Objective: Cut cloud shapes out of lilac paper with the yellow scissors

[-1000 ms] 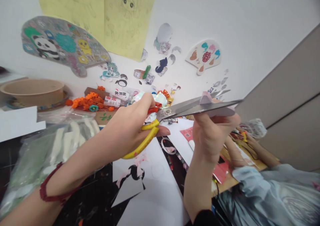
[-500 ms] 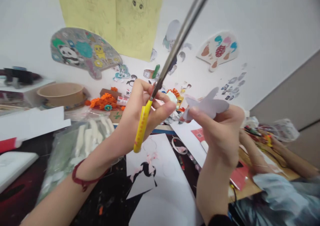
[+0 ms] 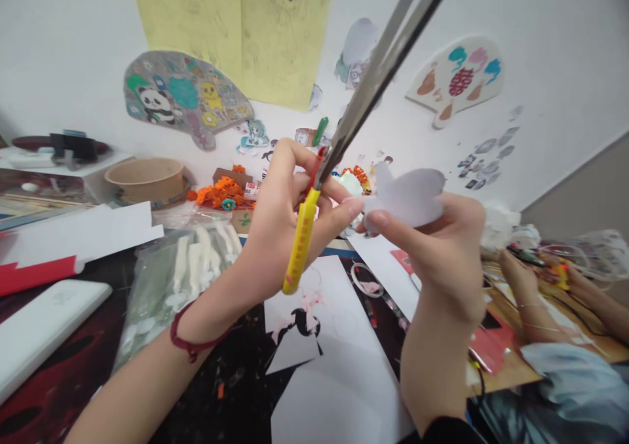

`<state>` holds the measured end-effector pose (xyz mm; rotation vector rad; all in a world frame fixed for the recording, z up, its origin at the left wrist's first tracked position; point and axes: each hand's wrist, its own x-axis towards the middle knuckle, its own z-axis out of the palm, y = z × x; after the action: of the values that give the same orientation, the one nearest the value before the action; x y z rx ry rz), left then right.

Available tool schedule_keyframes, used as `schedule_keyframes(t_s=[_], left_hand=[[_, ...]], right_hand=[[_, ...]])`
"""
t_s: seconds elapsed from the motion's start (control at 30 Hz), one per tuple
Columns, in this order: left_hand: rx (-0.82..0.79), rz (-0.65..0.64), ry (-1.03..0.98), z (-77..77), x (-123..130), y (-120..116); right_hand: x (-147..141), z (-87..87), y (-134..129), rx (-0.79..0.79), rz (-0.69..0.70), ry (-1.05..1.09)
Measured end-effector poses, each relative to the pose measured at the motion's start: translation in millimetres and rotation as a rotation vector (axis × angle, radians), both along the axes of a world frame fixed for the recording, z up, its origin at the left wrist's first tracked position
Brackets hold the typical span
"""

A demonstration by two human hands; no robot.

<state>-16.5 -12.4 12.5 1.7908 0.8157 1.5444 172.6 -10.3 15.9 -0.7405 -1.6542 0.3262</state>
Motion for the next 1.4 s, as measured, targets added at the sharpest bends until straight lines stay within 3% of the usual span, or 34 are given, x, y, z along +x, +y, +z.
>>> schedule_keyframes(t_s=[0.2,0.37,0.57,0.93,1.4], left_hand=[[0.044,0.047,-0.036,-0.6,0.5,1.1],[0.03,-0.024,-0.065,1.5,2.0,0.4],[0.171,-0.054,-0.216,-11.4,8.9,12.9],[0.134,-0.092,-0.313,-13.1,11.4,18.2],[0.113,0.032,-0.296,-6.7,12.0,15.6]], right_hand=[[-4.9,2.0,1.5,-0.021,0.085,0.118],[-6.4,2.9,1.9,-0.012,0.104,0.151],[-12.0,1.5,-1.0,-0.109,0.152,0.16],[-7.2,2.5,2.2,-0.277,0.157,0.103],[-12.3,-0.4,8.4,-0.116,0.14,0.185]])
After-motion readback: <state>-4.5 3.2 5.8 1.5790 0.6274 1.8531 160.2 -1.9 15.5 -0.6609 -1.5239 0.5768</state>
